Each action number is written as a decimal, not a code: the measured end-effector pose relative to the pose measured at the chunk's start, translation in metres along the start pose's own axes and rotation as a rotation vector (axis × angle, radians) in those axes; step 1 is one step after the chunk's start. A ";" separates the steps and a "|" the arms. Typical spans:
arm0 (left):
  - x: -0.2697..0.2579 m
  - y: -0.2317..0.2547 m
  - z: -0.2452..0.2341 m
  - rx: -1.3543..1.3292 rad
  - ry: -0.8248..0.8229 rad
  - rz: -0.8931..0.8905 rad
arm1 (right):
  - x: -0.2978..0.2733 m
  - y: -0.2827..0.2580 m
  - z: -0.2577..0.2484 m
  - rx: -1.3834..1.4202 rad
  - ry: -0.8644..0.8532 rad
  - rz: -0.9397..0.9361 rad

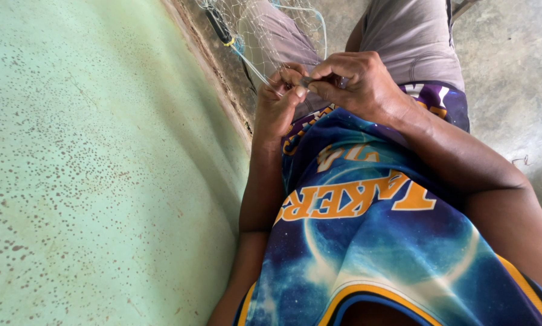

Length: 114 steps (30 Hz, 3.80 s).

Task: The person is repairing a fishing net by hand, using a small white shuttle to weave and tie knots in the nylon mesh.

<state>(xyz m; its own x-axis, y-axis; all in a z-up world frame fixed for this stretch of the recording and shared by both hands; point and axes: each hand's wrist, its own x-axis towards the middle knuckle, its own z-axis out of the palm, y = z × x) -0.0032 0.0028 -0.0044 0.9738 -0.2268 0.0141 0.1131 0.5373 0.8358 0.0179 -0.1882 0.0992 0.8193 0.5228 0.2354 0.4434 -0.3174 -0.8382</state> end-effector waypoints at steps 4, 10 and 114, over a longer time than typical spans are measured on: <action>0.001 0.000 0.001 -0.031 -0.008 0.009 | -0.001 0.001 0.001 0.016 0.007 0.017; 0.000 -0.002 -0.002 -0.015 0.011 -0.013 | -0.001 0.000 0.001 0.051 -0.001 0.041; 0.020 -0.062 -0.057 -0.863 0.425 0.133 | -0.048 0.141 -0.004 1.606 0.537 0.399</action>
<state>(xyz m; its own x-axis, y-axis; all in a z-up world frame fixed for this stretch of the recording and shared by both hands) 0.0206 0.0117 -0.0870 0.9598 0.1005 -0.2620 -0.0626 0.9869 0.1490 0.0430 -0.2615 -0.0283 0.9464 0.2104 -0.2452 -0.2986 0.8593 -0.4152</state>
